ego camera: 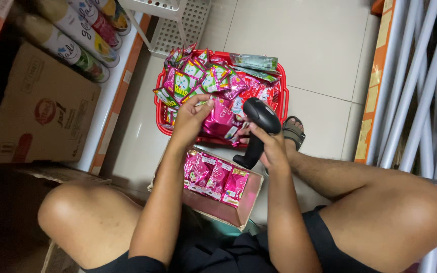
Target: The person scans detergent packets with a handheld barcode scanner and transfers them from a red basket into a cardboard box.
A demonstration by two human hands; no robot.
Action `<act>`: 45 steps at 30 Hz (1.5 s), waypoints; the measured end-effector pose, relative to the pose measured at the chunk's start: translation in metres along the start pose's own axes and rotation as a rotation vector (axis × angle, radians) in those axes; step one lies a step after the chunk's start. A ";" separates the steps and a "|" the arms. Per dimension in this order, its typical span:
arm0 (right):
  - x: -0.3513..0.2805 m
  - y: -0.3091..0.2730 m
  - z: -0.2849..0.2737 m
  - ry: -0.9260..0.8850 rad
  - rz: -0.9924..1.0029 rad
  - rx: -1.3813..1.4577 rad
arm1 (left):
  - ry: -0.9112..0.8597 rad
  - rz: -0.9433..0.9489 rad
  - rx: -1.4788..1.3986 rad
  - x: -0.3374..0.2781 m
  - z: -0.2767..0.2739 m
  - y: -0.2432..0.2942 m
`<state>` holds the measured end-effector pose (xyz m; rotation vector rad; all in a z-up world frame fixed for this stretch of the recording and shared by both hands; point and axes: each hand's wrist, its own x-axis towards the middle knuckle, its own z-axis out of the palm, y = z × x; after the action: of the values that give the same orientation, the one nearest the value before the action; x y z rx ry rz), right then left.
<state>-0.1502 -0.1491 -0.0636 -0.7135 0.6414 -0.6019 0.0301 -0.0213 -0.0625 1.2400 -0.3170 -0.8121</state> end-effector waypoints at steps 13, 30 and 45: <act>-0.010 -0.003 0.012 -0.040 -0.097 -0.023 | 0.211 -0.127 -0.143 -0.048 0.077 0.065; -0.012 -0.008 0.008 -0.195 -0.150 -0.043 | -0.110 0.190 -0.662 -0.024 0.037 0.028; -0.019 -0.014 0.024 -0.283 -0.261 -1.038 | 0.265 -0.136 -0.052 -0.010 0.030 -0.001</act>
<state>-0.1497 -0.1347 -0.0332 -1.8399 0.5756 -0.3581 0.0043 -0.0360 -0.0521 1.3132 0.0025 -0.7559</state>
